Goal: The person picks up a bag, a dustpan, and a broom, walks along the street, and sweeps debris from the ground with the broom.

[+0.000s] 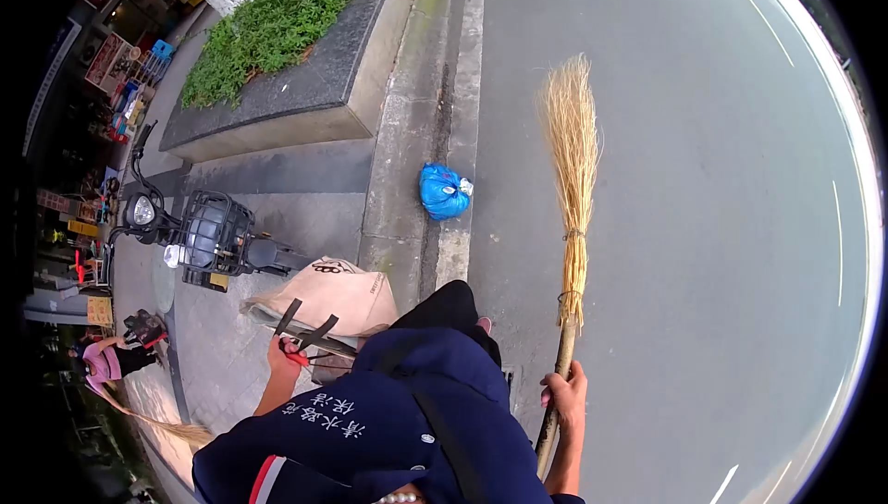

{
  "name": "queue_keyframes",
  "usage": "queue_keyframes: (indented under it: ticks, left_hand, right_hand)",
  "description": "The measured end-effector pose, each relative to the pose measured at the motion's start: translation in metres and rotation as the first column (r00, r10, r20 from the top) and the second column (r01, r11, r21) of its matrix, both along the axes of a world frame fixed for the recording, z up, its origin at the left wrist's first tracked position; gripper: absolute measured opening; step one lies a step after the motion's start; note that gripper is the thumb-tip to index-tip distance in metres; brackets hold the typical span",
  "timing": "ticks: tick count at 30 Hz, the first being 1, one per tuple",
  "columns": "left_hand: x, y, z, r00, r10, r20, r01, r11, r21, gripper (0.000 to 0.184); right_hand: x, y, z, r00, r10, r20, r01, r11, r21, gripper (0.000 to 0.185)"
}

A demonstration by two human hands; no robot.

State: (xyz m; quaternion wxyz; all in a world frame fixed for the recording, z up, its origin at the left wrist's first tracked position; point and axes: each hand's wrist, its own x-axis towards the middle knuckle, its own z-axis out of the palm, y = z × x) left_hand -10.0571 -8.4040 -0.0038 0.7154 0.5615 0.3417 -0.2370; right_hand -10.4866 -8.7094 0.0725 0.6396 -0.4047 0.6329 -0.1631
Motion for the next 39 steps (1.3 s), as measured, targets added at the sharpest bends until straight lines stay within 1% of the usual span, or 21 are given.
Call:
queue_keyframes:
  ticks: [1, 2, 6, 7, 11, 12, 14, 16, 17, 20, 22, 24, 26, 27, 29, 30, 31, 34, 36, 38, 39]
  left_hand:
    - [-0.008, -0.024, -0.002, 1.000, 0.018, 0.025, -0.017, 0.999, -0.049, 0.026]
    - [-0.013, -0.045, -0.009, 0.996, 0.043, 0.077, -0.041, 0.999, -0.024, 0.023]
    - [-0.035, -0.155, -0.040, 0.991, 0.118, 0.070, -0.101, 0.971, -0.215, 0.018]
    - [-0.036, -0.188, -0.049, 0.990, 0.129, 0.063, -0.104, 0.949, -0.297, 0.017]
    - [-0.049, -0.329, -0.050, 0.997, 0.023, 0.070, 0.010, 0.906, -0.424, 0.015]
    - [-0.047, -0.365, -0.043, 0.996, -0.009, 0.087, 0.048, 0.885, -0.464, 0.014]
    - [-0.043, -0.430, -0.014, 0.992, -0.055, 0.114, 0.105, 0.862, -0.497, 0.013]
    - [-0.042, -0.486, 0.018, 0.982, -0.100, 0.158, 0.174, 0.802, -0.572, 0.009]
    - [-0.034, -0.511, 0.017, 0.955, -0.160, 0.249, 0.288, 0.700, -0.653, 0.006]
    - [-0.035, -0.617, 0.062, 0.931, -0.155, 0.330, 0.354, 0.596, -0.721, 0.007]
    - [-0.033, -0.680, 0.078, 0.887, -0.144, 0.438, 0.453, 0.453, -0.768, 0.015]
    - [-0.031, -0.739, 0.100, 0.866, -0.090, 0.492, 0.489, 0.355, -0.797, 0.023]
    - [-0.036, -0.794, 0.128, 0.861, -0.054, 0.506, 0.499, 0.284, -0.819, 0.035]
    - [-0.037, -0.820, 0.139, 0.846, -0.039, 0.532, 0.528, 0.207, -0.824, 0.043]
    - [-0.046, -0.873, 0.171, 0.813, -0.028, 0.581, 0.571, 0.232, -0.788, 0.051]
    - [-0.044, -0.889, 0.182, 0.766, -0.075, 0.639, 0.635, 0.243, -0.733, 0.054]
    - [-0.048, -0.913, 0.194, 0.733, -0.098, 0.673, 0.676, 0.213, -0.705, 0.055]
    - [-0.060, -0.985, 0.224, 0.581, -0.180, 0.793, 0.786, 0.378, -0.490, 0.058]
    - [-0.056, -1.027, 0.221, 0.535, -0.222, 0.815, 0.818, 0.375, -0.435, 0.068]
    - [-0.046, -1.063, 0.208, 0.488, -0.242, 0.839, 0.835, 0.410, -0.367, 0.074]
    - [-0.045, -1.085, 0.205, 0.500, -0.222, 0.837, 0.823, 0.422, -0.380, 0.074]
  right_hand:
    - [0.000, -0.030, 0.001, 0.999, 0.015, 0.044, -0.014, 1.000, -0.014, 0.019]
    - [-0.001, -0.053, -0.001, 0.997, 0.046, 0.054, -0.045, 0.999, -0.018, 0.019]
    - [0.007, -0.183, 0.015, 0.988, 0.102, 0.118, -0.083, 0.983, -0.161, 0.020]
    - [0.011, -0.215, 0.024, 0.983, 0.111, 0.145, -0.081, 0.977, -0.197, 0.022]
    - [-0.014, -0.292, 0.085, 0.978, 0.081, 0.190, -0.029, 0.964, -0.264, 0.028]
    - [-0.018, -0.313, 0.095, 0.966, 0.089, 0.243, -0.017, 0.959, -0.284, 0.029]
    - [-0.044, -0.351, 0.099, 0.960, 0.086, 0.265, -0.009, 0.960, -0.279, 0.032]
    - [-0.057, -0.382, 0.104, 0.893, 0.115, 0.435, -0.108, 0.993, -0.042, 0.037]
    - [-0.059, -0.399, 0.096, 0.933, 0.158, 0.324, -0.157, 0.987, -0.028, 0.035]
    - [-0.062, -0.453, 0.070, 0.937, 0.152, 0.314, -0.146, 0.988, -0.042, 0.026]
    - [-0.060, -0.499, 0.076, 0.945, 0.124, 0.303, -0.108, 0.992, -0.068, 0.025]
    - [-0.062, -0.545, 0.079, 0.966, 0.098, 0.237, -0.066, 0.988, -0.139, 0.024]
    - [-0.067, -0.607, 0.093, 0.971, 0.132, 0.198, -0.099, 0.980, -0.170, 0.024]
    - [-0.065, -0.643, 0.104, 0.968, 0.164, 0.190, -0.129, 0.974, -0.186, 0.024]
    - [-0.058, -0.707, 0.118, 0.952, 0.227, 0.205, -0.186, 0.962, -0.200, 0.024]
    - [-0.047, -0.730, 0.119, 0.946, 0.248, 0.211, -0.205, 0.957, -0.205, 0.029]
    - [-0.035, -0.761, 0.127, 0.924, 0.309, 0.226, -0.264, 0.942, -0.209, 0.033]
    - [0.008, -0.848, 0.144, 0.835, 0.438, 0.333, -0.376, 0.896, -0.237, 0.044]
    - [0.044, -0.902, 0.153, 0.790, 0.508, 0.344, -0.445, 0.860, -0.249, 0.049]
    - [0.082, -0.949, 0.149, 0.679, 0.558, 0.478, -0.489, 0.829, -0.272, 0.051]
    - [0.100, -0.975, 0.150, 0.674, 0.566, 0.475, -0.503, 0.822, -0.266, 0.051]
